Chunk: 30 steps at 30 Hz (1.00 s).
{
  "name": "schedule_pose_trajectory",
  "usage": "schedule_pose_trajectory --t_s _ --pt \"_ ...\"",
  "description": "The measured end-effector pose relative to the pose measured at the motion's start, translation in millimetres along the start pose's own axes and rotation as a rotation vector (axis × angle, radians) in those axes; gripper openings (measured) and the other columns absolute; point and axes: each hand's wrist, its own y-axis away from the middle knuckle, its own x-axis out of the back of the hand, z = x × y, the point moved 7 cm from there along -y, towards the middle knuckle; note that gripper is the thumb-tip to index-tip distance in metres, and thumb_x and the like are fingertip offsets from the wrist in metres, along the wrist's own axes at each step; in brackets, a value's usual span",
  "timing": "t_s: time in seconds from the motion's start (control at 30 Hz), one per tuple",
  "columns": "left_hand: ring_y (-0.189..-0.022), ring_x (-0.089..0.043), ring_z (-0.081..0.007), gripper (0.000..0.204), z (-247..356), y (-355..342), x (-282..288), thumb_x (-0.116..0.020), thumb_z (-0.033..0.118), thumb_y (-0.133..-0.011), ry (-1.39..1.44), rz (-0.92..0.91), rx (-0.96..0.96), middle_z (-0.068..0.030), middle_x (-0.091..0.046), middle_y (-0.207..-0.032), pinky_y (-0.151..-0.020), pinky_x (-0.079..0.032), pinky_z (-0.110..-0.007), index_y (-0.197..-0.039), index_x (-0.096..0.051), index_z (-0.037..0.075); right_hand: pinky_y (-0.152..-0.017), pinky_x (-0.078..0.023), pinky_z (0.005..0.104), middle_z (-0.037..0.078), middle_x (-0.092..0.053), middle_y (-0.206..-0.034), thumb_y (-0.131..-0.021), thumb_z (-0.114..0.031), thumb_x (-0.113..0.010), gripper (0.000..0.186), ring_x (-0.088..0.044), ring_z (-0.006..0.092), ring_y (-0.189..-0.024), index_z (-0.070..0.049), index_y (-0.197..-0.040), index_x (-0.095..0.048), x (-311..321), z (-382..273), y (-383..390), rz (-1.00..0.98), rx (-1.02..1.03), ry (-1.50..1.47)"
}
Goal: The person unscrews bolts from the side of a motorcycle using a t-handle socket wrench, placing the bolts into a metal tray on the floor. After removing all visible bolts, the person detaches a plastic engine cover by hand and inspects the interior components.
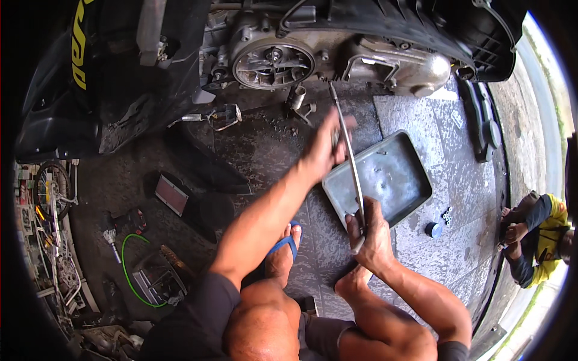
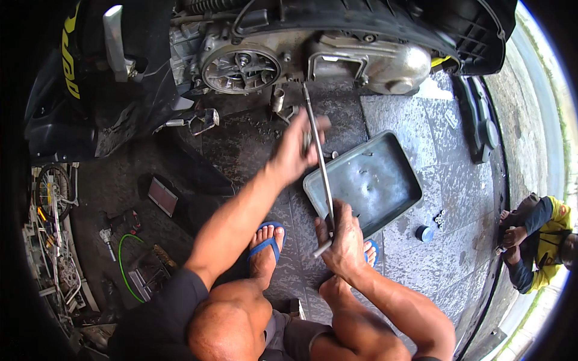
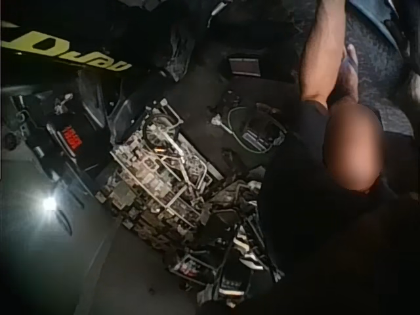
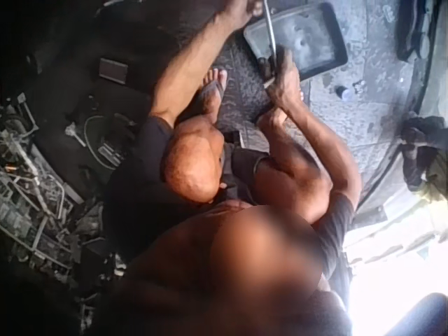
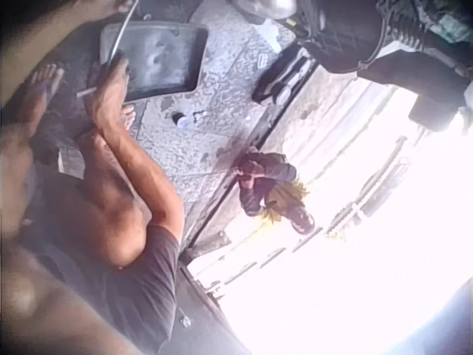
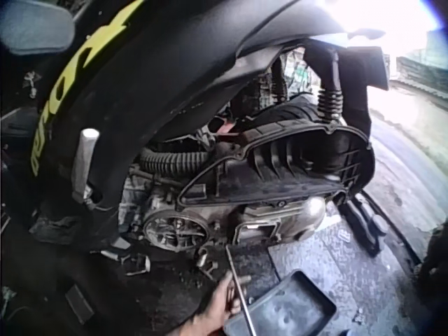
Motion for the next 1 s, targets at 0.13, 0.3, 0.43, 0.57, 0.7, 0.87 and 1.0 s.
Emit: schedule_pose_trajectory --t_s 0.13,0.3,0.43,0.57,0.7,0.87,1.0 --pt "-0.059 -0.043 0.0004 0.040 -55 77 -37 -0.045 0.034 -0.101 -0.373 -0.426 0.034 0.0081 -0.053 -0.072 -0.052 -0.035 -0.017 -0.111 -0.067 0.002 -0.070 -0.046 0.0286 0.005 -0.059 -0.081 -0.097 -0.022 -0.058 0.024 -0.055 0.0135 -0.073 -0.001 -0.108 -0.055 -3 5 -1 -0.033 0.037 -0.517" --pt "-0.058 -0.052 -0.0043 0.038 -80 86 -32 -0.051 0.037 -0.099 -0.323 -0.449 0.203 -0.0025 -0.063 -0.071 -0.052 -0.043 -0.021 -0.098 -0.068 0.002 -0.064 -0.048 0.0334 0.004 -0.060 -0.079 -0.096 -0.054 -0.047 0.046 -0.058 0.0171 -0.073 -0.010 -0.099 -0.058 -49 24 6 -0.102 -0.417 -1.466" --pt "-0.059 -0.053 -0.0097 0.042 -88 76 -28 -0.055 0.041 -0.096 -0.495 -0.326 0.172 -0.0027 -0.060 -0.064 -0.055 -0.043 -0.027 -0.084 -0.069 0.004 -0.061 -0.050 0.0329 0.007 -0.060 -0.075 -0.097 -0.052 -0.046 0.049 -0.059 0.0193 -0.068 -0.006 -0.112 -0.053 -83 24 45 -0.065 -0.409 -1.242" --pt "-0.064 -0.056 -0.0121 0.042 -60 88 -16 -0.058 0.039 -0.094 -0.671 -0.219 0.067 -0.0046 -0.063 -0.068 -0.061 -0.046 -0.031 -0.076 -0.069 0.003 -0.065 -0.042 0.0267 0.006 -0.059 -0.076 -0.092 -0.005 -0.054 0.019 -0.053 0.0164 -0.066 0.004 -0.107 -0.063 -56 -2 74 0.222 0.192 -0.303" --pt "-0.055 -0.049 -0.0092 0.037 -49 94 -17 -0.062 0.034 -0.092 -0.743 -0.128 0.035 -0.0018 -0.057 -0.061 -0.050 -0.038 -0.027 -0.076 -0.068 0.002 -0.062 -0.045 0.0289 0.011 -0.055 -0.074 -0.082 0.006 -0.062 0.025 -0.054 0.0211 -0.063 0.003 -0.107 -0.062 -26 -14 82 0.527 0.287 0.076" --pt "-0.052 -0.046 -0.0070 0.034 -47 95 -27 -0.063 0.033 -0.092 -0.760 -0.101 0.015 0.0008 -0.053 -0.058 -0.045 -0.033 -0.024 -0.077 -0.067 0.003 -0.066 -0.046 0.0264 0.007 -0.060 -0.084 -0.092 -0.006 -0.061 0.026 -0.054 0.0136 -0.069 0.006 -0.114 -0.054 -42 11 62 0.518 0.001 -0.470" --pt "-0.051 -0.042 -0.0051 0.033 -65 99 -25 -0.064 0.033 -0.092 -0.590 -0.198 0.141 0.0026 -0.052 -0.061 -0.044 -0.030 -0.022 -0.080 -0.067 0.003 -0.046 -0.032 0.0269 0.001 -0.047 -0.052 -0.102 -0.047 -0.037 0.057 -0.041 0.0119 -0.047 -0.005 -0.076 -0.066 -70 24 35 0.442 -0.515 -1.555"
